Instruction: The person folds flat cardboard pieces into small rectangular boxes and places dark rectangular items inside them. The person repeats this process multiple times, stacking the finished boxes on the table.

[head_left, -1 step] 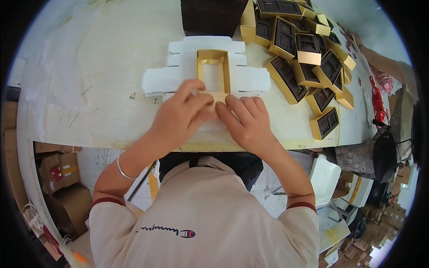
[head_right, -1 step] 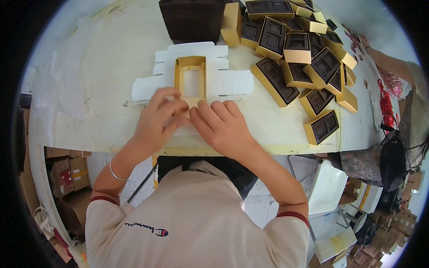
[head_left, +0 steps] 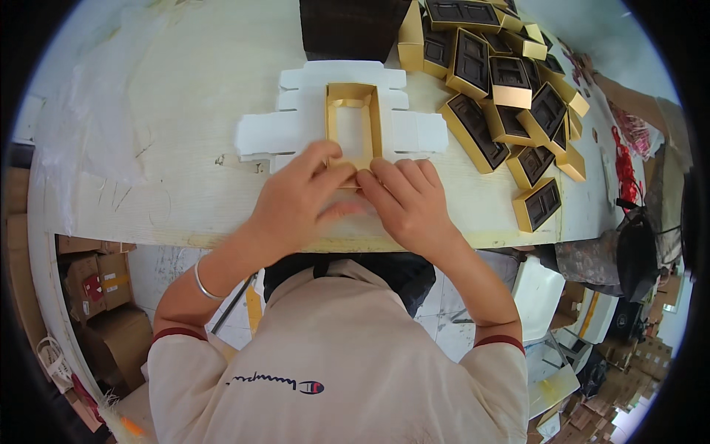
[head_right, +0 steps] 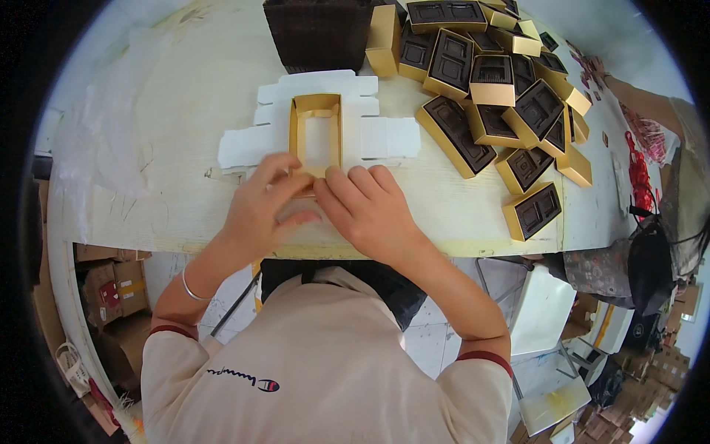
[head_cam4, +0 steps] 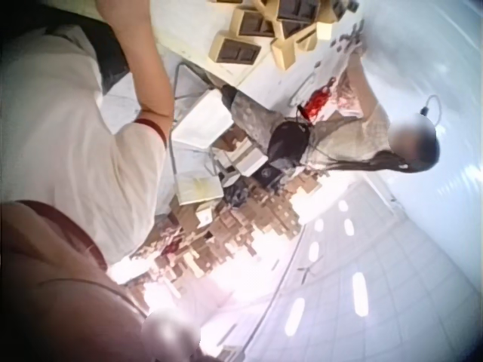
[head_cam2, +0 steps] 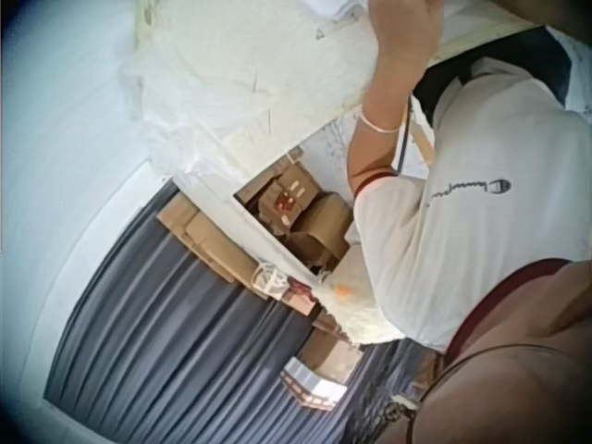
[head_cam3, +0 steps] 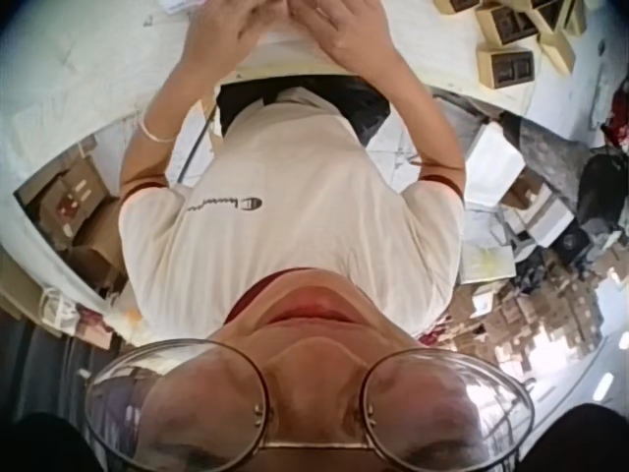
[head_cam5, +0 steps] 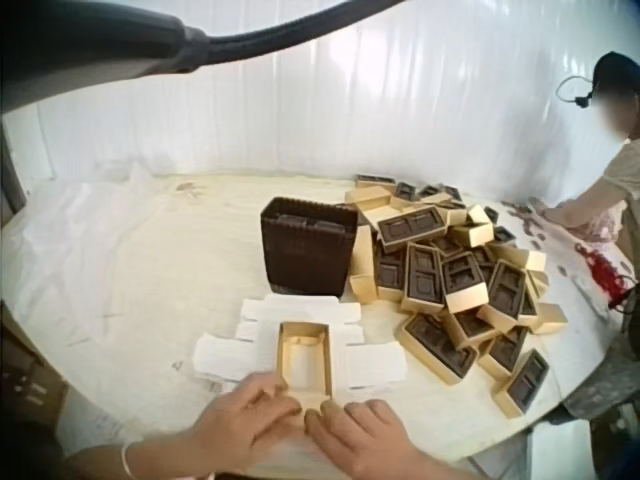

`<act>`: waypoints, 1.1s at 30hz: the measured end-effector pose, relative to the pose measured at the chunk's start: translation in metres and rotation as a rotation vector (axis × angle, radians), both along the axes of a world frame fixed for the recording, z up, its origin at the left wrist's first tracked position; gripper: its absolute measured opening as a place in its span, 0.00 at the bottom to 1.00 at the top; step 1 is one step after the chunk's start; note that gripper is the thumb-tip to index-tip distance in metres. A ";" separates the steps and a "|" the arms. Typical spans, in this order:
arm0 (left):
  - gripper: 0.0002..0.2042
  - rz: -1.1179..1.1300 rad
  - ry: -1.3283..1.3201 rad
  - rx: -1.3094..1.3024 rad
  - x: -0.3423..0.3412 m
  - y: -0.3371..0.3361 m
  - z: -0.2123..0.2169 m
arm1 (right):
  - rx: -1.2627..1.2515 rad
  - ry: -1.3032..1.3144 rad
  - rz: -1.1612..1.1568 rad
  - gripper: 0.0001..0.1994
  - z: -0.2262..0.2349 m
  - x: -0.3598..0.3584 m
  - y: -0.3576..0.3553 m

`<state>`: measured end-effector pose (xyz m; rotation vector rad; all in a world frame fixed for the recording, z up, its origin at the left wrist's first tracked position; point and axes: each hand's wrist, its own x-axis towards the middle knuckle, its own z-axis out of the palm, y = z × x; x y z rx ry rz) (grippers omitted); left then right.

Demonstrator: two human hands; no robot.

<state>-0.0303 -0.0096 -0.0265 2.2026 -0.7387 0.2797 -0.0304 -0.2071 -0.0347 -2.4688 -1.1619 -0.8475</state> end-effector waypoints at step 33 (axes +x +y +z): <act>0.28 0.146 0.034 0.202 -0.008 -0.008 0.018 | -0.259 0.675 -0.267 0.06 0.035 0.097 0.021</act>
